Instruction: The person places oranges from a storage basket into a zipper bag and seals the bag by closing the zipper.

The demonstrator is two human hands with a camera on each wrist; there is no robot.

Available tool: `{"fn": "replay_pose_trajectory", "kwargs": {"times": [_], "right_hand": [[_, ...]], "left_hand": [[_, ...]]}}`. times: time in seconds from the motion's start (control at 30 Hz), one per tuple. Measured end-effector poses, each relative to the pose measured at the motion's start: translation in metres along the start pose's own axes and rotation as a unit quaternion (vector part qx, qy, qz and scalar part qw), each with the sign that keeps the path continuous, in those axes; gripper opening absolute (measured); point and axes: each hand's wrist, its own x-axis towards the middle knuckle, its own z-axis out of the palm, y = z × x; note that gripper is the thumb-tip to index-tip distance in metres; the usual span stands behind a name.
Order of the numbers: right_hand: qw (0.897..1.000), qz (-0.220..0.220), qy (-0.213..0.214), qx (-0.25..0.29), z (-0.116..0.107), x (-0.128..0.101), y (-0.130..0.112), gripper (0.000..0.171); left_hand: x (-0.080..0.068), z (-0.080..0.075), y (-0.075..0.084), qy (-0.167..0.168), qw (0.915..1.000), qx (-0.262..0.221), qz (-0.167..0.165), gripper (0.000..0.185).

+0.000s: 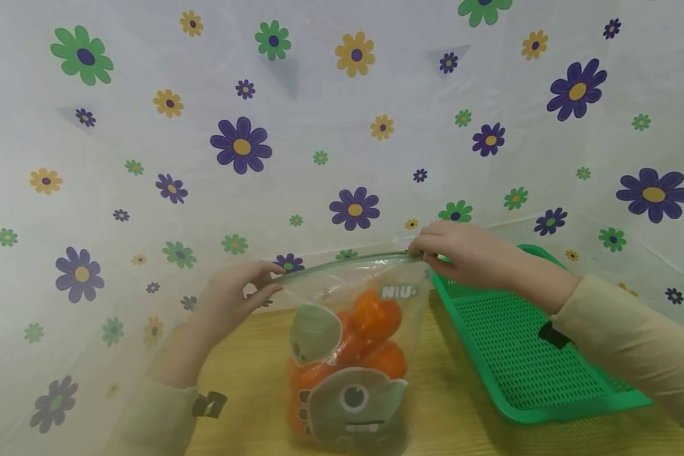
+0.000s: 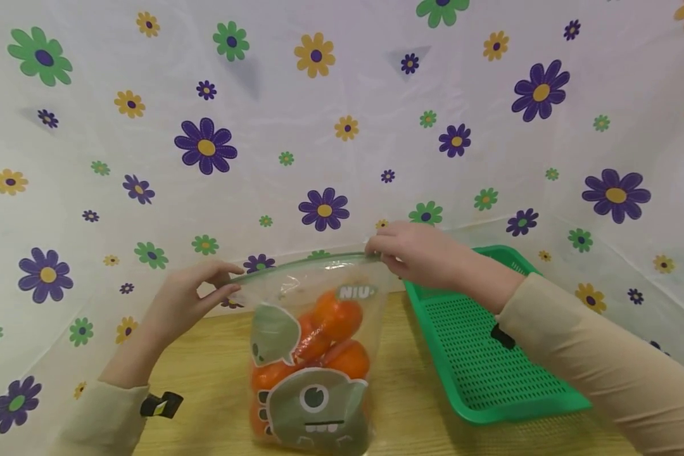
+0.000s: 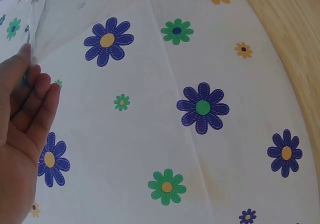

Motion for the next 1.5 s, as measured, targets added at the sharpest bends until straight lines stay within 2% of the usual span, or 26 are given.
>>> {"fn": "replay_pose_trajectory", "kwargs": {"times": [0.27,0.43,0.57,0.7,0.97,1.1,1.2,1.3,1.37,1.5], "right_hand": [[0.999,0.030,0.001,0.026,-0.013,0.006,0.001,0.023],[0.996,0.070,0.003,0.064,-0.018,0.005,0.001,0.024],[0.989,0.092,0.010,0.112,-0.020,0.004,0.003,0.023],[0.979,0.120,0.018,0.165,-0.024,0.003,0.002,0.020],[0.933,0.213,0.000,0.289,-0.026,0.000,0.001,0.016],[0.910,0.244,-0.010,0.336,-0.025,0.000,0.000,0.018],[0.891,0.266,-0.018,0.367,-0.024,-0.001,0.000,0.020],[0.872,0.290,-0.024,0.392,-0.020,-0.002,0.001,0.023],[0.860,0.305,-0.024,0.408,-0.016,-0.003,0.002,0.026],[0.827,0.337,-0.022,0.450,-0.010,-0.003,0.002,0.030]], "left_hand": [[0.005,-0.012,0.000,0.034,0.9994,-0.002,0.001,0.015],[0.009,-0.020,0.005,0.032,0.9991,-0.019,-0.023,0.011],[0.009,-0.022,0.009,0.025,0.9974,-0.048,-0.047,0.009],[0.010,-0.021,0.011,0.021,0.9916,-0.106,-0.072,0.006],[0.011,-0.017,0.011,0.016,0.9671,-0.216,-0.133,0.008],[0.011,-0.017,0.011,0.009,0.9470,-0.260,-0.189,0.015],[0.011,-0.016,0.010,0.009,0.9254,-0.292,-0.241,0.016],[0.011,-0.015,0.009,0.009,0.9055,-0.319,-0.279,0.010],[0.010,-0.014,0.008,0.009,0.8950,-0.336,-0.293,0.007],[0.008,-0.012,0.006,0.004,0.8840,-0.361,-0.297,0.014]]}}
